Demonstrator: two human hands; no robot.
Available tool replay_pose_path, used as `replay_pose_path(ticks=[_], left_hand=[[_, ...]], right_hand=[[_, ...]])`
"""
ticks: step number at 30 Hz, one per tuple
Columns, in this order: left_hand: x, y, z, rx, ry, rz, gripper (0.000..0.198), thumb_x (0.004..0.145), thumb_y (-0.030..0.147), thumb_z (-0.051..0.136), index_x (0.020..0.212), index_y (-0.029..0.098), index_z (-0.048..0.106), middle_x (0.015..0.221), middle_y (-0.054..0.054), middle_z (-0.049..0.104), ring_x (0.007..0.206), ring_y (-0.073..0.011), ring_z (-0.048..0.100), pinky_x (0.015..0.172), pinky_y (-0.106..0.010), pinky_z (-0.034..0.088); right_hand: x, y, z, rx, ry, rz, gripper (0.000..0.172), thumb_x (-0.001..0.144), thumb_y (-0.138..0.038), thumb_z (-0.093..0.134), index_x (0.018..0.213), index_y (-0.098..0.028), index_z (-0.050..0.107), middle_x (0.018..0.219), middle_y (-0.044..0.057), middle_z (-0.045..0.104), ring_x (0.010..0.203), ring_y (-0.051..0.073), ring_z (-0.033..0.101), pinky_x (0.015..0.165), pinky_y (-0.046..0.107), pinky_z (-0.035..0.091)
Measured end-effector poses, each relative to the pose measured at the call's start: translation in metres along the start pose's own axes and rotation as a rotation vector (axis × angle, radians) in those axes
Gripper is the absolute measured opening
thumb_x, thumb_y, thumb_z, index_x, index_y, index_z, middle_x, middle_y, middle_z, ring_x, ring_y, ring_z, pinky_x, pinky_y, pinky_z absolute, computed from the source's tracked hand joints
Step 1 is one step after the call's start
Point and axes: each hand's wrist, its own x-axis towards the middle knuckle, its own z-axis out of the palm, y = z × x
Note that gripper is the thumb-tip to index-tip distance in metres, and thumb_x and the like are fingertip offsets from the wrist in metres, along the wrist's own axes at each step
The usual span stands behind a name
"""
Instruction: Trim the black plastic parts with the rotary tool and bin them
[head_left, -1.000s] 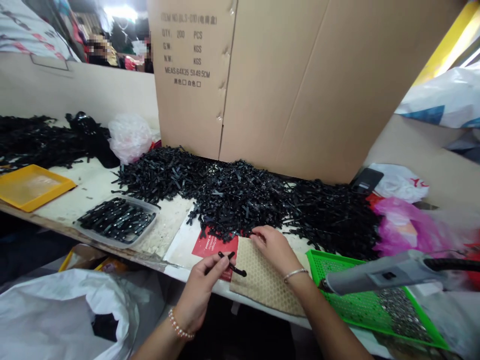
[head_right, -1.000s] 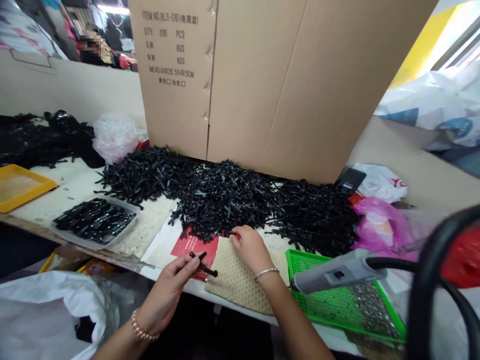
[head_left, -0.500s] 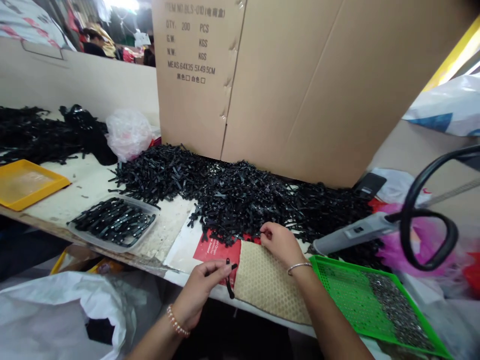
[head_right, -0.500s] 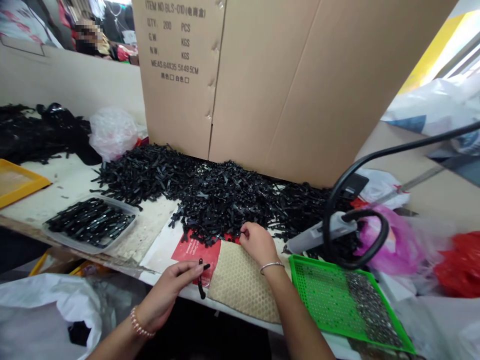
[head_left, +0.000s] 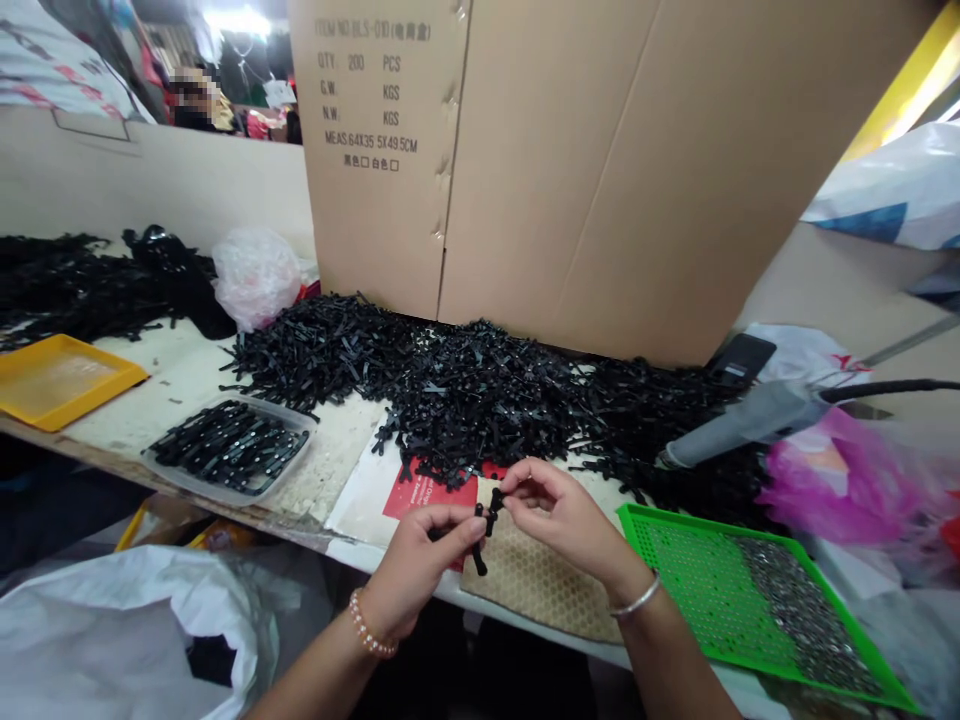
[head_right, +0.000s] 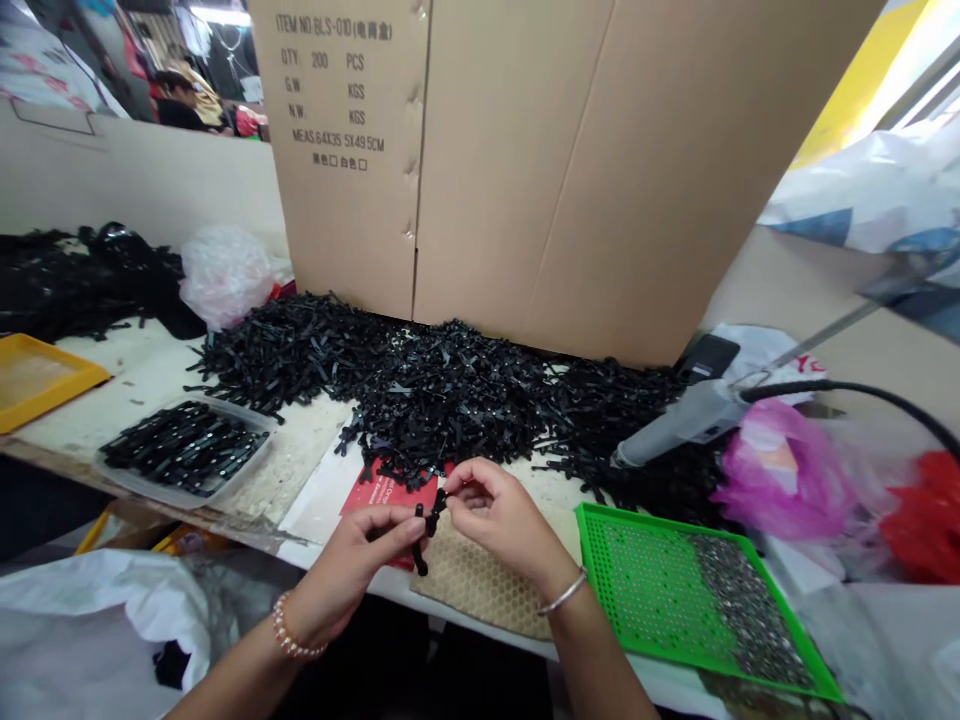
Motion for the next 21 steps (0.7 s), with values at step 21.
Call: replay_pose_path(ticks=[21], left_hand=[[-0.028,-0.001,0.009,-0.053,-0.160,-0.250,0.033,0.072,0.043,0.074,0.082,0.012,0.073,0.078,-0.010,0.071,0.069,-0.0160,0.063,0.055,-0.020,0.048]], right_hand=[[-0.035,0.033,0.021,0.627,0.063,0.313,0.032,0.064,-0.038,0.087,0.082,-0.016,0.072,0.079,0.003,0.065,0.065,0.011,0.055,0.060,0.019,0.047]])
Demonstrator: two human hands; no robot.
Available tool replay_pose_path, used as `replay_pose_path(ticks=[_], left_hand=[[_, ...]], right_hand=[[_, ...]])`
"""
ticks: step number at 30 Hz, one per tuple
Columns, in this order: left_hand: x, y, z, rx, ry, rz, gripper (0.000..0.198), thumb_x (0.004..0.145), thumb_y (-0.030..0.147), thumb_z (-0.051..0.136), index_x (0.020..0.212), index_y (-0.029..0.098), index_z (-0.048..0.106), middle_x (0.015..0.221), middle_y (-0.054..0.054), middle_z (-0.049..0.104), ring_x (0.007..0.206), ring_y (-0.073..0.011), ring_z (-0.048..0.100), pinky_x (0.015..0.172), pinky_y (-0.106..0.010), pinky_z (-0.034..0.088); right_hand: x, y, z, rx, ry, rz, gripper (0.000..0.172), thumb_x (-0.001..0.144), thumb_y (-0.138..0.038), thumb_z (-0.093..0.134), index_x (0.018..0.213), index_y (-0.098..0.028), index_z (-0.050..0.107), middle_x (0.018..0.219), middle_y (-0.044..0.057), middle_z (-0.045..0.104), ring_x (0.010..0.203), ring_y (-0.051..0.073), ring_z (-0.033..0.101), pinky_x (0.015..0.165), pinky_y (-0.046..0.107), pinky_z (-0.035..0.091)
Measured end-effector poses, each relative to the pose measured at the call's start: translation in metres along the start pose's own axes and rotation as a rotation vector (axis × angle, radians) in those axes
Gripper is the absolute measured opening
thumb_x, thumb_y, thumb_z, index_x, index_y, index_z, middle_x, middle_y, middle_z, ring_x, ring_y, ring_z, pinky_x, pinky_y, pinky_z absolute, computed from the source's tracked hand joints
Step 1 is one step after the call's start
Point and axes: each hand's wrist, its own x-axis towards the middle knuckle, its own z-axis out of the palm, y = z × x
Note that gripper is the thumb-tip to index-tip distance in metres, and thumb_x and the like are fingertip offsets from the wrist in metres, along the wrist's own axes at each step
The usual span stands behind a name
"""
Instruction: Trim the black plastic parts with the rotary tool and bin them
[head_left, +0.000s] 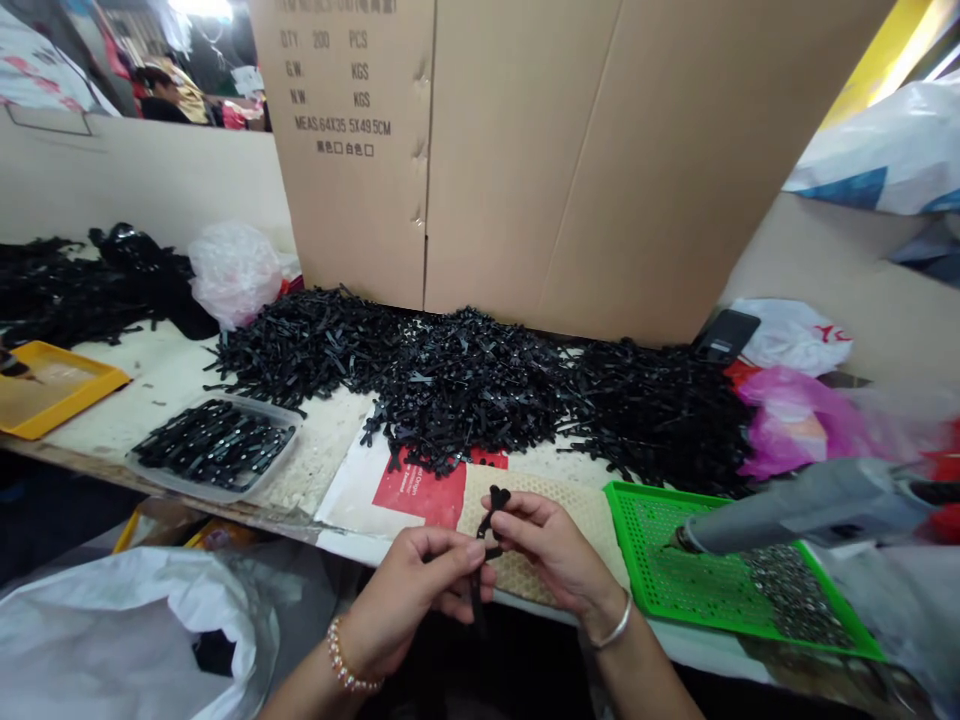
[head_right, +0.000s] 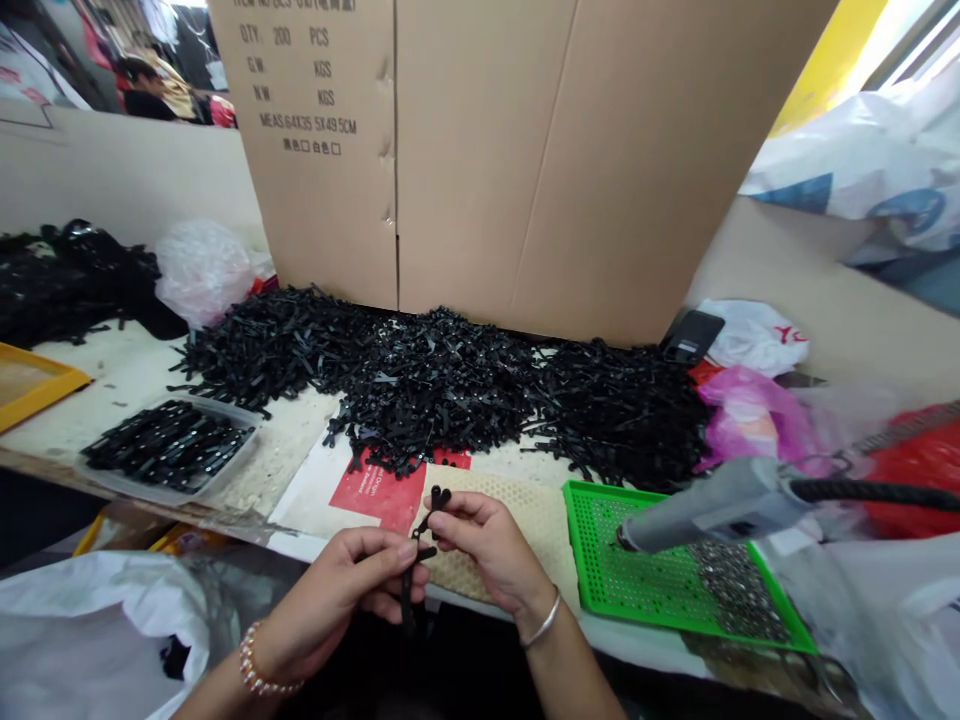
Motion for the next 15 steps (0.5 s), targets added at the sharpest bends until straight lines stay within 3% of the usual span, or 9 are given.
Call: replay_pose_path(ticks=[6,15], left_hand=[[0.0032,-0.0037,-0.0020,-0.028,-0.034,-0.034,0.031,0.073,0.041,0.073,0.080,0.011,0.072,0.078,-0.010,0.071,0.064,-0.0131,0.064,0.052,-0.018,0.048],[0.0036,-0.0054,-0.0045,-0.030,-0.049,-0.046,0.031,0.073,0.040,0.073,0.082,0.011,0.071,0.079,-0.010,0.071,0.064,-0.0135,0.066,0.055,-0.018,0.050]], right_hand=[[-0.0037,-0.0009,0.0049,0.048,-0.018,-0.020,0.054,0.066,-0.031,0.087,0.111,-0.020,0.058,0.066,-0.004,0.059,0.056,0.009,0.053,0.055,0.017,0.043],[-0.0061,-0.0014,0.0068,0.078,-0.009,-0.012,0.045,0.067,-0.032,0.086,0.101,-0.019,0.059,0.065,-0.005,0.056,0.056,0.008,0.052,0.053,0.016,0.041]])
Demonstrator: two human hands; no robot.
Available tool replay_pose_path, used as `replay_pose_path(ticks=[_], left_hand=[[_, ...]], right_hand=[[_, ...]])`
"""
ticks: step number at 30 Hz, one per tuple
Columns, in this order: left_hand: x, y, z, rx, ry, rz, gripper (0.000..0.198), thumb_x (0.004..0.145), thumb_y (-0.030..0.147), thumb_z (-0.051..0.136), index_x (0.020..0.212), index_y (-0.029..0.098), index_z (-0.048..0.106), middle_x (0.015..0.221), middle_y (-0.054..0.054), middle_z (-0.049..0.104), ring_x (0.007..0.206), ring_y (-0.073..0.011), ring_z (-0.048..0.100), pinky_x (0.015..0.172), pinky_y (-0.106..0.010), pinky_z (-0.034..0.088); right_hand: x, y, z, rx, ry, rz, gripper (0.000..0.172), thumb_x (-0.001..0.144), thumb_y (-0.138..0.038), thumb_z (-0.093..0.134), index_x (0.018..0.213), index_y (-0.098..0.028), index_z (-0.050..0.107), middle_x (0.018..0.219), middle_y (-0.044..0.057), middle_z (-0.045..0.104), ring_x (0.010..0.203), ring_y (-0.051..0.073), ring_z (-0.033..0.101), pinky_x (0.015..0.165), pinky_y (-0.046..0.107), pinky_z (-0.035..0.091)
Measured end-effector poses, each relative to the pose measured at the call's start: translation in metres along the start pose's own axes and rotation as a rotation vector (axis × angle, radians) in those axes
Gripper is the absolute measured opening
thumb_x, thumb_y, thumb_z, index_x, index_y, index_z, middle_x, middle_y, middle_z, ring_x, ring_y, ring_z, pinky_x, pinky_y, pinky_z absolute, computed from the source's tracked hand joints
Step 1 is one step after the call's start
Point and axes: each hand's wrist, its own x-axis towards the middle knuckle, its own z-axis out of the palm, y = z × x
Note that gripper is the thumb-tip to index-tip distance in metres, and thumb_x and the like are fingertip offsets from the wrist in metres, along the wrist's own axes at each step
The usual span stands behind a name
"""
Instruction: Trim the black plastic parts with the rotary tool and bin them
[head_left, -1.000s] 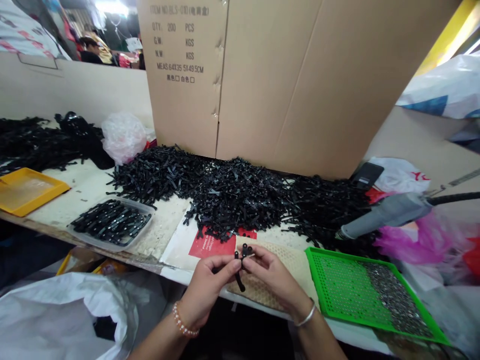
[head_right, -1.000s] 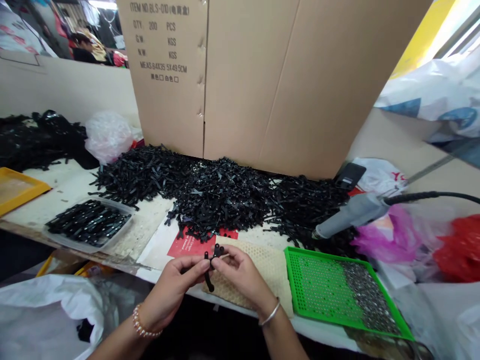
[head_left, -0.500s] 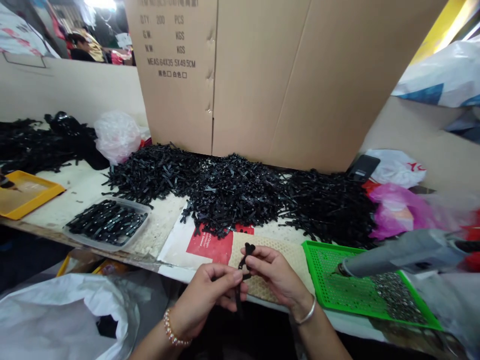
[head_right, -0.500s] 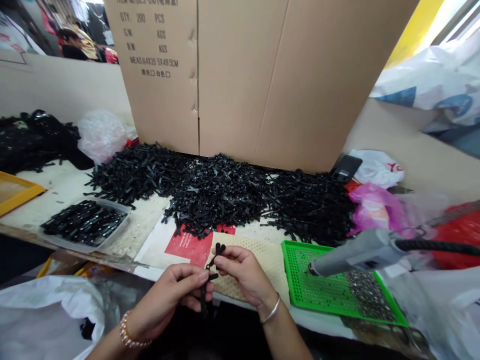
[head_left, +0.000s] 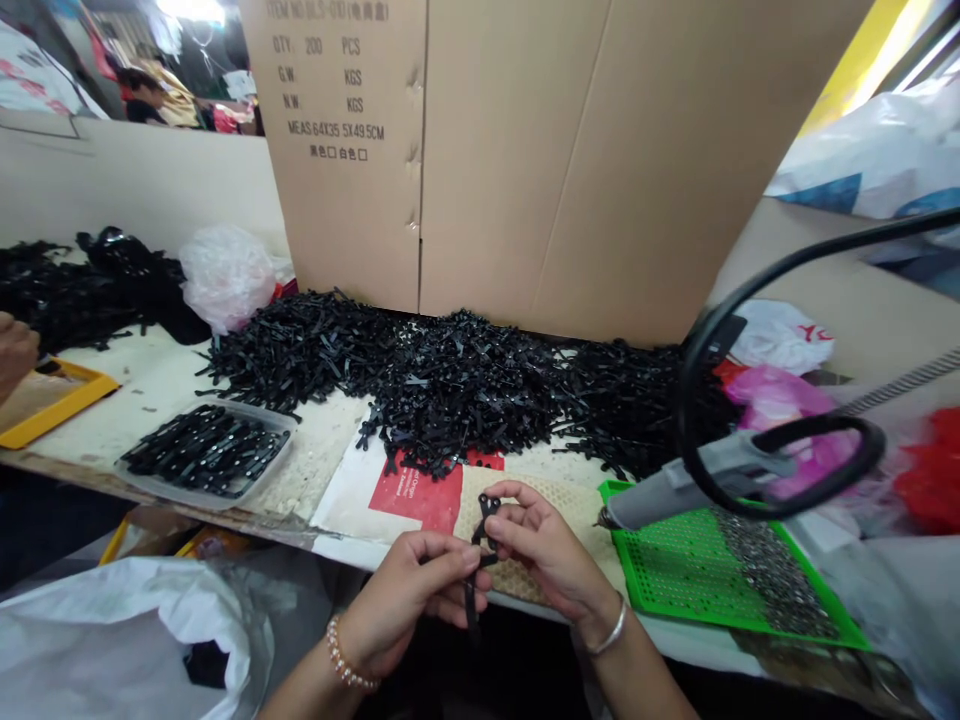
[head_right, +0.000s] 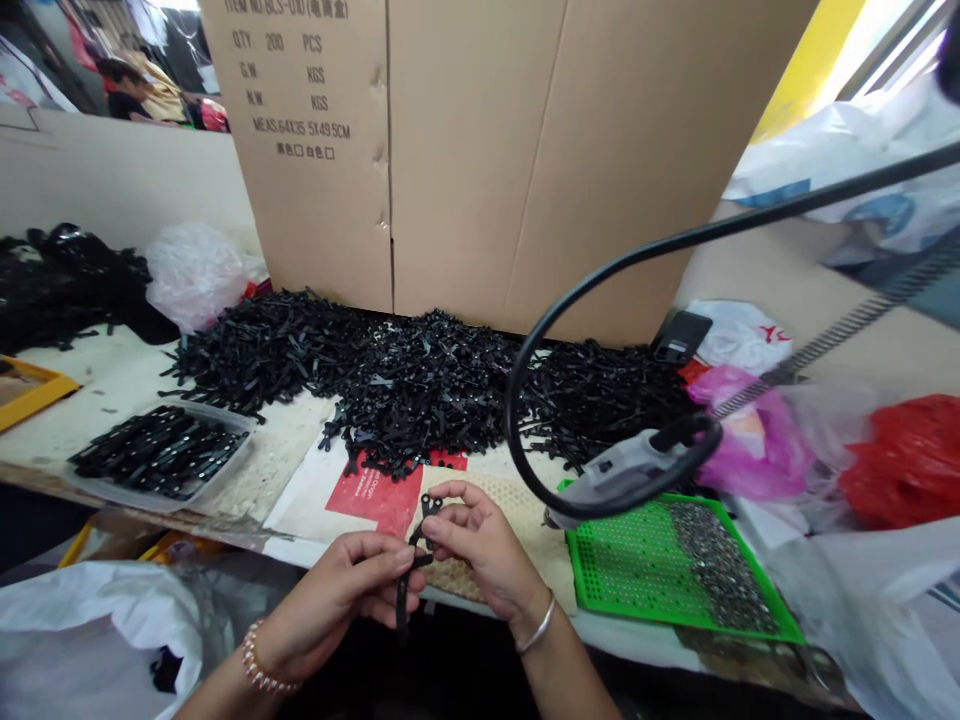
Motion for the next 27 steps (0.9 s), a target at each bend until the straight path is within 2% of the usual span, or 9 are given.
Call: replay_pose_path(ticks=[10,17,22,27], left_hand=[[0.001,-0.001,-0.003,0.011,0.015,-0.003,0.037,0.070,0.043,0.075,0.088,0.011,0.069,0.078,-0.009,0.071,0.064,-0.0139,0.066,0.055,-0.018,0.049],[0.003,0.000,0.000,0.047,0.082,0.020,0.039,0.063,0.044,0.079,0.081,0.011,0.069,0.074,-0.008,0.070,0.060,-0.0145,0.065,0.051,-0.019,0.047],[0.005,0.001,0.004,-0.010,0.150,0.069,0.041,0.059,0.044,0.082,0.082,0.011,0.071,0.070,-0.004,0.066,0.061,-0.0156,0.065,0.051,-0.019,0.048],[0.007,0.001,0.005,-0.019,0.151,0.078,0.039,0.060,0.042,0.082,0.082,0.011,0.073,0.074,-0.005,0.066,0.063,-0.0153,0.064,0.053,-0.020,0.049]], right_hand=[[-0.001,0.000,0.002,0.009,0.005,-0.005,0.043,0.068,-0.031,0.086,0.099,-0.019,0.059,0.065,-0.005,0.058,0.059,0.009,0.056,0.053,0.016,0.041],[-0.001,0.001,-0.003,-0.012,-0.023,-0.002,0.044,0.069,-0.029,0.085,0.098,-0.019,0.055,0.072,-0.003,0.061,0.064,0.010,0.059,0.054,0.015,0.043],[-0.002,0.007,-0.005,-0.021,-0.003,-0.059,0.042,0.069,-0.027,0.085,0.098,-0.020,0.054,0.081,-0.002,0.062,0.070,0.009,0.057,0.061,0.016,0.045],[-0.002,0.011,-0.005,-0.037,0.043,-0.103,0.040,0.070,-0.028,0.084,0.096,-0.020,0.056,0.081,-0.003,0.060,0.069,0.008,0.055,0.060,0.016,0.043]])
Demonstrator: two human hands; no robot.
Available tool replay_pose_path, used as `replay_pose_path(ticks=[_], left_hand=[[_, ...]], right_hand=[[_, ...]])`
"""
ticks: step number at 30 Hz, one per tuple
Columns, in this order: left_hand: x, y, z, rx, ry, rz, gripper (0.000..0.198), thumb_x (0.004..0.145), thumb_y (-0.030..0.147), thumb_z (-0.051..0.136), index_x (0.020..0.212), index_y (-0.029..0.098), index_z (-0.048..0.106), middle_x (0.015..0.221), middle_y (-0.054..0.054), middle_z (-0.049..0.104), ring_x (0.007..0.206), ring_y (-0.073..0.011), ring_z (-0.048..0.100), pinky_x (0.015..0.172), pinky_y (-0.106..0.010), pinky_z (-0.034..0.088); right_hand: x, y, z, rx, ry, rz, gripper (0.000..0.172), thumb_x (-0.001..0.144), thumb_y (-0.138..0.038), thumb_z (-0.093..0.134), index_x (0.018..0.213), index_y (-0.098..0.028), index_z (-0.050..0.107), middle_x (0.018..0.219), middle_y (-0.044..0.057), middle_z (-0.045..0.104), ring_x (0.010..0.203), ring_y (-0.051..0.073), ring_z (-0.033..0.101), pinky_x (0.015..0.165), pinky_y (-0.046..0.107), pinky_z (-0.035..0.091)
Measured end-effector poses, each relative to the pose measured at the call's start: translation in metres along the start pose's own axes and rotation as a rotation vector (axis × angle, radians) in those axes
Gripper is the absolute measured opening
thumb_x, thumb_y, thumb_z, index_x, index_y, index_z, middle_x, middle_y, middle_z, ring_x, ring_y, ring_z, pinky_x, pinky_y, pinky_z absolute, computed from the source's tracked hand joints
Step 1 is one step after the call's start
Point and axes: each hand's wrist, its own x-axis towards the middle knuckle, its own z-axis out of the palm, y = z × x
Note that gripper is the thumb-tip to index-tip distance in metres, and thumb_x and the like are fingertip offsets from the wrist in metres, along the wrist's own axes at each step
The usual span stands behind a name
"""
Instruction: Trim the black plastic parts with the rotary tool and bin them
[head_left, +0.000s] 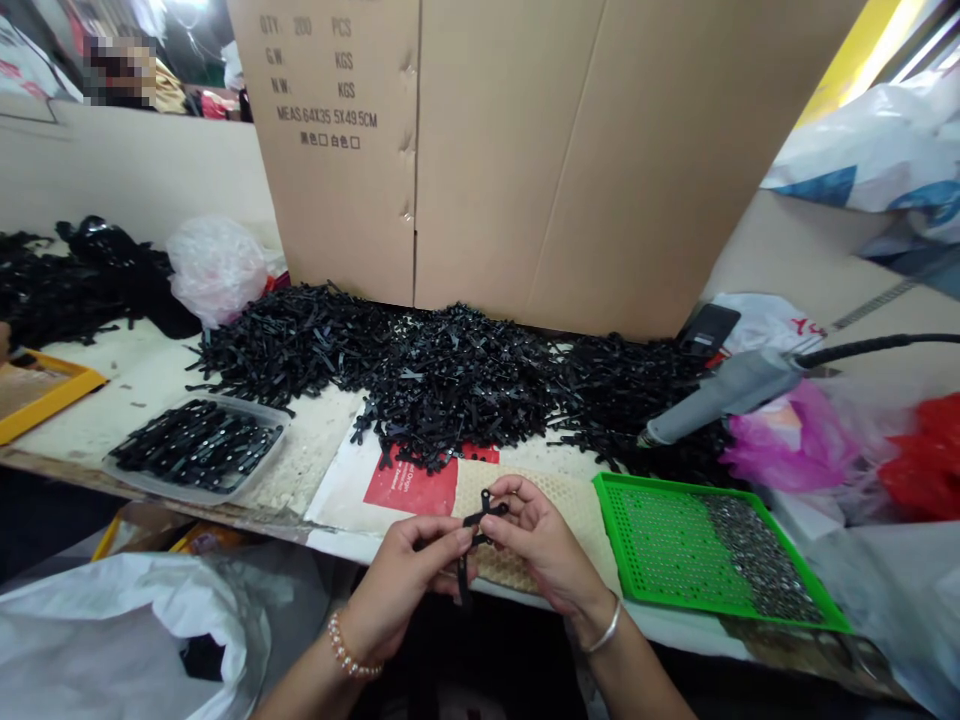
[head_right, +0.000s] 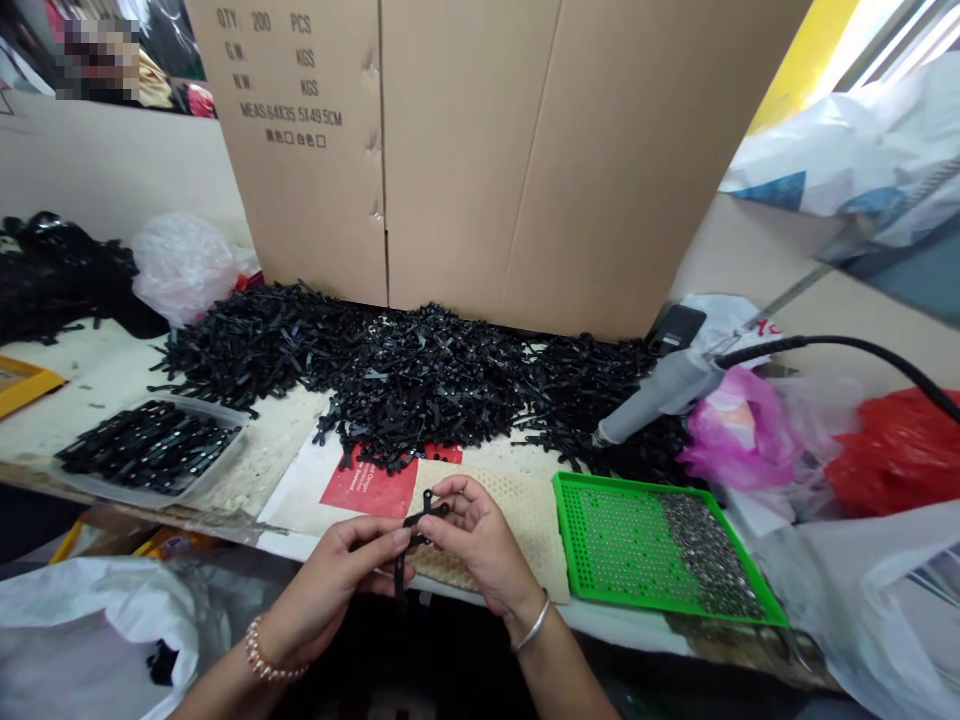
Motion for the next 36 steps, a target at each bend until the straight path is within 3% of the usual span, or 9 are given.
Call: replay_pose_path(ticks=[8,23,26,31,36], left_hand=[[0.002,-0.008,0.002,-0.104,0.049,0.026,0.037,0.060,0.040,0.082,0.083,0.012,0.073,0.078,-0.006,0.066,0.069,-0.0166,0.063,0.054,-0.023,0.052],[0.004,-0.006,-0.006,-0.046,-0.033,0.080,0.034,0.063,0.039,0.082,0.081,0.011,0.073,0.075,-0.007,0.071,0.067,-0.0140,0.064,0.064,-0.022,0.050],[0.006,-0.006,-0.003,-0.106,0.054,0.073,0.041,0.057,0.036,0.086,0.086,0.010,0.071,0.075,-0.007,0.071,0.066,-0.0150,0.065,0.065,-0.024,0.052],[0.013,-0.008,0.000,-0.209,0.228,0.101,0.074,0.055,0.032,0.087,0.119,0.017,0.054,0.073,-0.002,0.071,0.062,-0.0143,0.066,0.062,-0.023,0.051],[0.017,-0.015,0.000,-0.243,0.190,0.045,0.051,0.052,0.033,0.089,0.091,0.012,0.065,0.080,-0.006,0.072,0.066,-0.0139,0.065,0.060,-0.022,0.051]], right_hand=[[0.003,0.004,0.006,0.022,0.027,-0.041,0.038,0.070,-0.028,0.084,0.096,-0.022,0.056,0.087,-0.002,0.061,0.077,0.011,0.057,0.070,0.019,0.045],[0.003,0.011,0.010,0.043,0.034,-0.096,0.038,0.073,-0.031,0.082,0.098,-0.022,0.054,0.089,-0.001,0.061,0.081,0.014,0.059,0.072,0.022,0.046],[0.003,0.011,0.011,0.019,0.105,-0.097,0.039,0.071,-0.035,0.083,0.094,-0.021,0.055,0.088,0.001,0.062,0.080,0.015,0.058,0.071,0.023,0.047],[-0.004,0.019,0.016,-0.087,0.177,-0.150,0.030,0.079,-0.044,0.075,0.083,-0.018,0.060,0.077,0.002,0.060,0.071,0.015,0.056,0.066,0.025,0.048],[-0.017,0.030,0.023,-0.100,0.203,-0.116,0.034,0.076,-0.047,0.076,0.084,-0.019,0.060,0.077,0.002,0.059,0.068,0.015,0.056,0.063,0.025,0.049]])
